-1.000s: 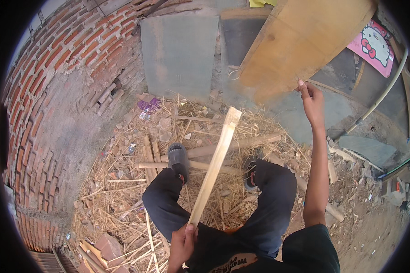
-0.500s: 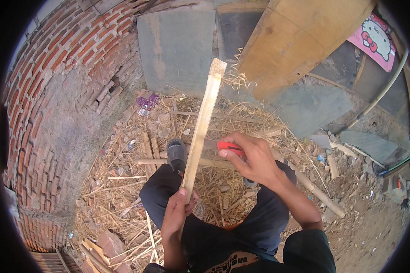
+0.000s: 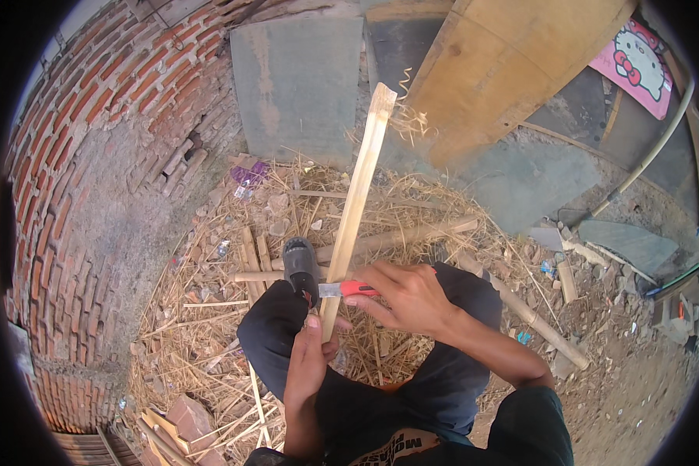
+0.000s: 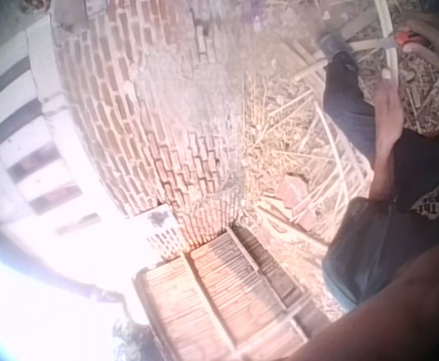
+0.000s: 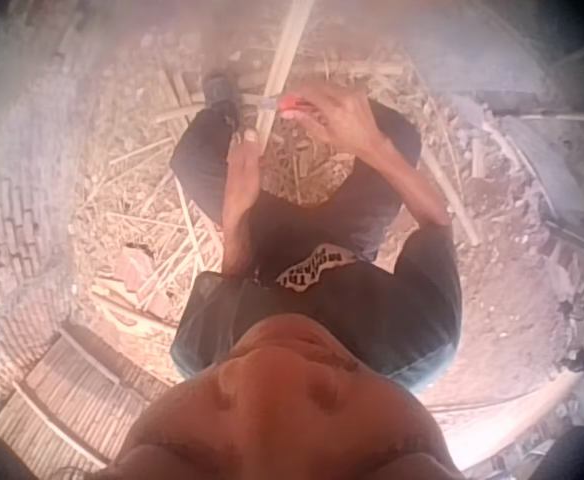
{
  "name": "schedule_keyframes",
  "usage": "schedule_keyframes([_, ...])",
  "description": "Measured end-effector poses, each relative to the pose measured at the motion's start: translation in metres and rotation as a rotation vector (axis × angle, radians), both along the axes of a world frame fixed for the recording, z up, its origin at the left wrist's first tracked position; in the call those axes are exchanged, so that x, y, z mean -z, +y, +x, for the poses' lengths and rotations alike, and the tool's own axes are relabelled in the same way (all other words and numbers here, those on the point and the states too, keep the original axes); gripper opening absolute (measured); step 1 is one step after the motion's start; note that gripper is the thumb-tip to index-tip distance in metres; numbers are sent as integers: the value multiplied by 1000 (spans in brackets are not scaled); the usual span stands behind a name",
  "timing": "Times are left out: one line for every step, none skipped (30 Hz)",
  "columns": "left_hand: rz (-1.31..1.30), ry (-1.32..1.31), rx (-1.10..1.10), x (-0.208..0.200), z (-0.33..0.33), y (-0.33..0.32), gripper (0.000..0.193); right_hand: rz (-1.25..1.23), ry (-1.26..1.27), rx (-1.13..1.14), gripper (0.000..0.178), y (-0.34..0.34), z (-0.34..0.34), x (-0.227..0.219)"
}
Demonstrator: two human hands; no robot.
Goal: The person sits on the ground and uses a utility knife to shave thin strips of wood from a long wooden plank. The person holds the plank with the left hand and scrapes the surface with the knife in the right hand, creating wood shavings that fall to the ground.
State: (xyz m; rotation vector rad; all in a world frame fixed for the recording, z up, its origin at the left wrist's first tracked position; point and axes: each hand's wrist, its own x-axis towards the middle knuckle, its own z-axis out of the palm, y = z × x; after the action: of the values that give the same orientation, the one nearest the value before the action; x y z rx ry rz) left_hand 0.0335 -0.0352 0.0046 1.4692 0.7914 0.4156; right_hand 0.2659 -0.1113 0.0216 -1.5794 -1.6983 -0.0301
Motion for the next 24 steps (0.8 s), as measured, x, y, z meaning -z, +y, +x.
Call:
schedule_keyframes([7,21,5,-2,0,1,60,-3,2,-3,34,0,0,-1])
schedule_keyframes([14,41,12,-3,-1,1,62,-7,4,-5,33,-1,-1,-3])
schedule_keyframes([22,39,-5,-4,0,0,60,-11,6,-7,33,-1,-1,-4])
schedule_keyframes([31,37,-22,-4,1,-1,59,11,4,-17,32,-1,-2,-3])
schedule_keyframes([40,34,-41,-4,3,-3,57,33,1,-28,31,0,-3,-2])
schedule_keyframes([70,17,-58,-3,4,-4,56,55,-1,-39,31,1,-4,-2])
schedule_keyframes([100,0,-75,0,6,-6,54,57,-6,-37,31,1,-5,-2])
schedule_keyframes([131,-17,-91,2,8,-6,53,58,-10,-34,30,1,-5,-3])
schedule_keyframes([130,-25,-83,1,8,-6,52,59,-14,-31,30,1,-5,-4])
schedule_keyframes([130,-34,-76,0,8,-5,50,52,-11,-35,31,1,-4,-3])
schedule_keyframes([129,-42,-68,-1,8,-5,49,44,-7,-38,32,1,-3,-2])
schedule_keyframes([126,-43,-63,-3,8,-4,48,36,-3,-41,33,1,-2,-2])
schedule_keyframes([124,-44,-58,-5,8,-4,47,34,8,-36,32,1,-2,-2])
schedule_keyframes([121,-45,-52,-6,8,-4,46,33,19,-30,32,1,-2,-2])
schedule_keyframes([99,-56,-48,-6,7,-3,45,31,30,-25,32,1,-2,-1])
schedule_keyframes([77,-67,-43,-6,6,-2,43,32,37,-21,31,1,-2,-2])
schedule_keyframes([55,-79,-38,-6,6,-1,42,31,43,-18,31,1,-3,-3])
schedule_keyframes([52,-75,-40,-7,6,-1,41,31,50,-14,30,1,-3,-3])
schedule_keyframes([49,-71,-41,-8,6,0,40,20,49,-9,30,1,-3,-3])
schedule_keyframes([46,-67,-43,-9,6,1,39,8,49,-4,30,0,-3,-3])
schedule_keyframes([49,-68,-47,-9,6,1,38,-4,48,2,30,0,-3,-3])
schedule_keyframes([53,-69,-50,-9,6,1,37,-2,52,-6,30,0,-3,-3])
schedule_keyframes([57,-70,-54,-9,6,1,36,1,56,-15,30,0,-2,-3])
schedule_keyframes([83,-65,-61,-9,7,1,34,3,59,-23,30,0,-2,-3])
